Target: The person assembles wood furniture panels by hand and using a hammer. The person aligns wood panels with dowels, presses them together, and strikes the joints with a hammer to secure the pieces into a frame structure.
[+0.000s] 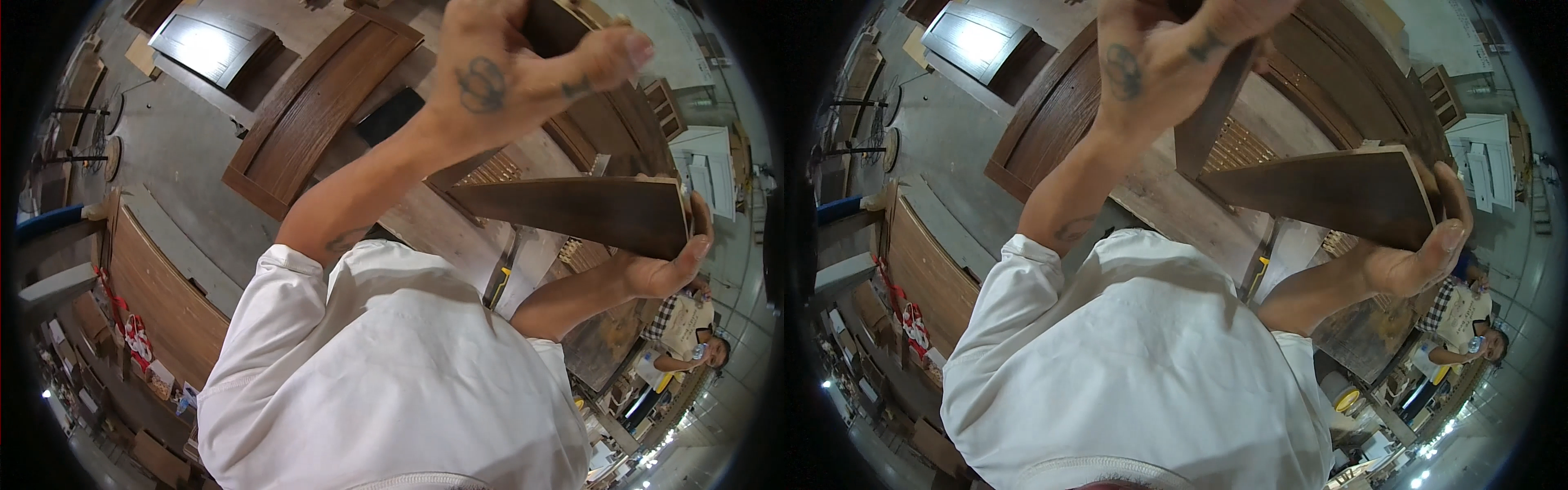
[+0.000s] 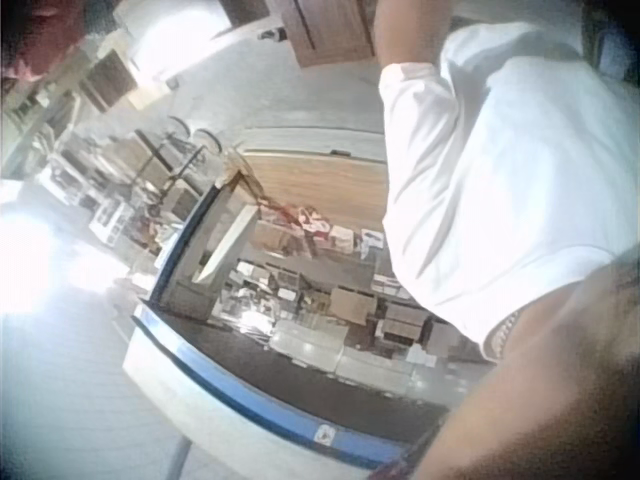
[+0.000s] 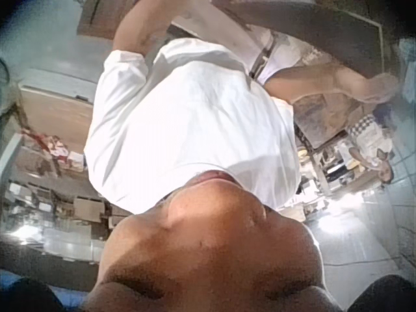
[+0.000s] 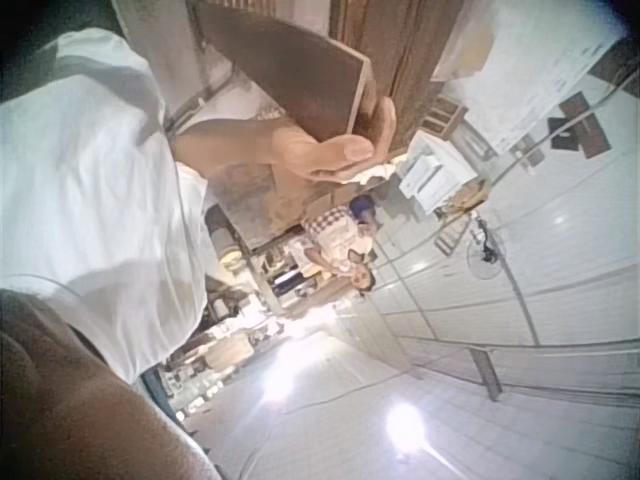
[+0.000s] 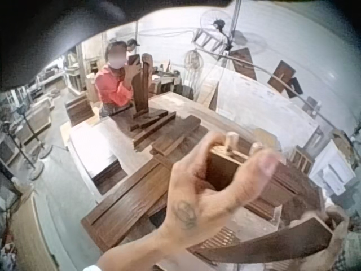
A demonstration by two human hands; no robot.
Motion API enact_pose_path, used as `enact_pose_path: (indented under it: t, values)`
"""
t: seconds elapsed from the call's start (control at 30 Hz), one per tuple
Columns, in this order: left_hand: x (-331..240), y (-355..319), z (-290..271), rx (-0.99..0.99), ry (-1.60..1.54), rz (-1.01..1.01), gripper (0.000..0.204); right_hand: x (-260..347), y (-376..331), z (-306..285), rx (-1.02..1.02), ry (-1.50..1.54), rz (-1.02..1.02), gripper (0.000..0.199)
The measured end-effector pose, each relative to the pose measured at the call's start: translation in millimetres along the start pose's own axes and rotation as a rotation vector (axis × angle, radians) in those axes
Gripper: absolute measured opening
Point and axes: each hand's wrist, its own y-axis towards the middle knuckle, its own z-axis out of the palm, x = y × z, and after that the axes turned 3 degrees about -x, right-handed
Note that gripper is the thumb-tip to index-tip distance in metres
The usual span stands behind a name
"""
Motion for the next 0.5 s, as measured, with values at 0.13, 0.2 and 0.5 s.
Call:
enact_pose_path:
  t: [0.13,0.2,0.5]
  values:
    - [5.9,8.8,-7.4,0.026,0.167,0.296,0.025,-11.3,4.3,-14.5,-0.011,0.056,0.038,0.051]
    - [3.6,9.4,-7.6,-0.095,0.236,-0.043,0.023,-12.3,5.2,-14.7,0.011,0.058,0.053,0.05]
    - [19.3,26.4,-61.2,-0.194,0.0,-0.158,0.037,-9.3,1.8,-8.3,-0.063,-0.084,0.017,0.051]
